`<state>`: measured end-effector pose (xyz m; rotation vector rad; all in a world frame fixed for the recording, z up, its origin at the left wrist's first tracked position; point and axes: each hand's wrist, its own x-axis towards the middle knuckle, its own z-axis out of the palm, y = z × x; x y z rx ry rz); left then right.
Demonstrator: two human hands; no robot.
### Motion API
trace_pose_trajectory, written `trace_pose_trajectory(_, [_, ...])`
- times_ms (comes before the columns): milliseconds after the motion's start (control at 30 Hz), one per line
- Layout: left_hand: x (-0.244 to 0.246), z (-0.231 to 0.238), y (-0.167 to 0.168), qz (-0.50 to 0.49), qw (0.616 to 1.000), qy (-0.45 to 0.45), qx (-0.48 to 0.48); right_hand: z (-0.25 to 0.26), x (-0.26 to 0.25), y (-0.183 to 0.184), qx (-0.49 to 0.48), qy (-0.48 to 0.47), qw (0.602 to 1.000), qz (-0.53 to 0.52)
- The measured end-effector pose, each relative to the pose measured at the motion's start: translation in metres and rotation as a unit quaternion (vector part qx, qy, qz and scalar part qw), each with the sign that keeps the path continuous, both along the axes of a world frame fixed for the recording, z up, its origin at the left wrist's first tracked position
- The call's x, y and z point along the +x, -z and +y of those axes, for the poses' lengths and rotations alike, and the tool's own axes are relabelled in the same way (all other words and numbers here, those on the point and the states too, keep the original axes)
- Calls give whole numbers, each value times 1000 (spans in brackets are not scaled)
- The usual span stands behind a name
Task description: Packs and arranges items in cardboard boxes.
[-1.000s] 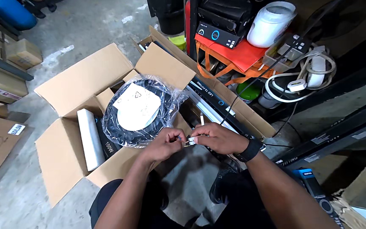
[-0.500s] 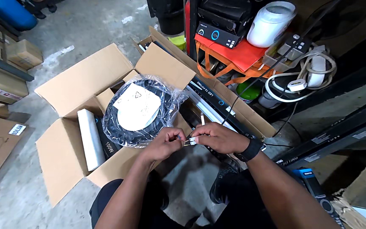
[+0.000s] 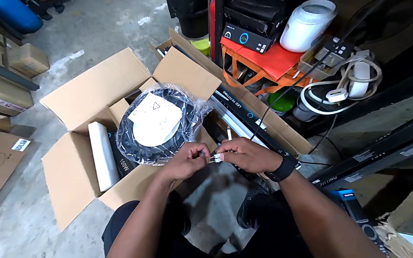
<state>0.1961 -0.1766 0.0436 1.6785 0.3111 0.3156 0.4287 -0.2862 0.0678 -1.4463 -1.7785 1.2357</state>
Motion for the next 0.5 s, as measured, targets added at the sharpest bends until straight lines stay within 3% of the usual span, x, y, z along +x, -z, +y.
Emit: trace_pose_trajectory(500, [3,-3,0,9,999,-30,-1,-1,1,0,22,15,1000,-11])
